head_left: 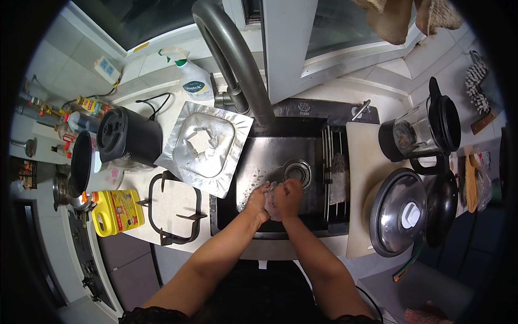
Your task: The person cleans a gas stovetop and the wall above it using a cloth. They wipe the burners and surrounding surface, then rinse and wring the cloth at the sink before returning to wipe the stovetop and wall again.
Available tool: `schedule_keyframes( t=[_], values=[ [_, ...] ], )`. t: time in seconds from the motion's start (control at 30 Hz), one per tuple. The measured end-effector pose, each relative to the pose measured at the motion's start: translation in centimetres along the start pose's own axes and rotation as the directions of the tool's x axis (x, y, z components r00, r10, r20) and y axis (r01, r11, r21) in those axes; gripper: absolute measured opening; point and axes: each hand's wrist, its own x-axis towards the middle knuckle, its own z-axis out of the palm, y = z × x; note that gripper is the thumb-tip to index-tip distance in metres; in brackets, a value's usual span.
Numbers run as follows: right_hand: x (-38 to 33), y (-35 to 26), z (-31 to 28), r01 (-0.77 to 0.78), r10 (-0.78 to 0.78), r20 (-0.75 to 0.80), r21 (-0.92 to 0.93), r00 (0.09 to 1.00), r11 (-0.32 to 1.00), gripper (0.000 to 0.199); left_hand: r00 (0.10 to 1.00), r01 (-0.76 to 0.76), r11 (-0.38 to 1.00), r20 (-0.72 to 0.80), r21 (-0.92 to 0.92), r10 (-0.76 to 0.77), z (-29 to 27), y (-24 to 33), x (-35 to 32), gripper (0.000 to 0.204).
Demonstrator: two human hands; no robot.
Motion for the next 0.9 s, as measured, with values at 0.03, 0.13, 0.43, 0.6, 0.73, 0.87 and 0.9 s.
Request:
schedule_keyframes(
  t=[0.03, 0.13, 0.43, 0.6, 0.73, 0.87, 0.9],
  values=[
    [-1.0, -2.3, -0.2, 0.286, -0.286, 0.016, -0.120, 0.958, 0.951, 0.015, 1.000, 0.006, 1.000, -0.019, -0.012, -0.006, -0.6, 0.4, 0.0, 0.042],
    [-1.3, -2.5, 0.3, 0.759, -0.765, 0.158, 0.109, 0.625, 0.642, 0.017, 0.999, 0.016, 1.000, -0.040, 0.014, -0.015, -0.8, 0.0, 0.1, 0.041],
    [-2.0, -5.5, -0.6, 0.558, -0.559, 0.147, 0.053, 0.816, 0.828, 0.018, 0.972, 0.163, 0.979, 0.192, -0.121, -0.138, -3.2, 0.6, 1.9, 0.036],
    [0.4, 0.2, -0.2, 0.096, -0.078, 0.112, -0.160, 0.991, 0.982, 0.018, 0.979, 0.032, 0.999, 0.201, -0.024, -0.027, -2.2, -1.1, 1.6, 0.027],
    [-0.3, -4.3, 0.2, 0.494, -0.496, -0.055, -0.049, 0.867, 0.868, 0.021, 0.989, -0.138, 0.990, 0.048, 0.025, 0.136, -1.9, -0.8, 1.2, 0.024],
    [-1.6, -6.9, -0.3, 0.325, -0.302, 0.240, -0.060, 0.923, 0.944, 0.017, 0.819, 0.035, 0.974, 0.565, -0.223, 0.100, -6.1, -1.7, 4.5, 0.028],
    [-0.1, -4.1, -0.5, 0.032, -0.009, 0.241, -0.092, 0.971, 0.995, 0.017, 0.959, -0.057, 0.997, 0.274, -0.054, 0.069, -4.2, -2.1, 3.6, 0.029]
  ],
)
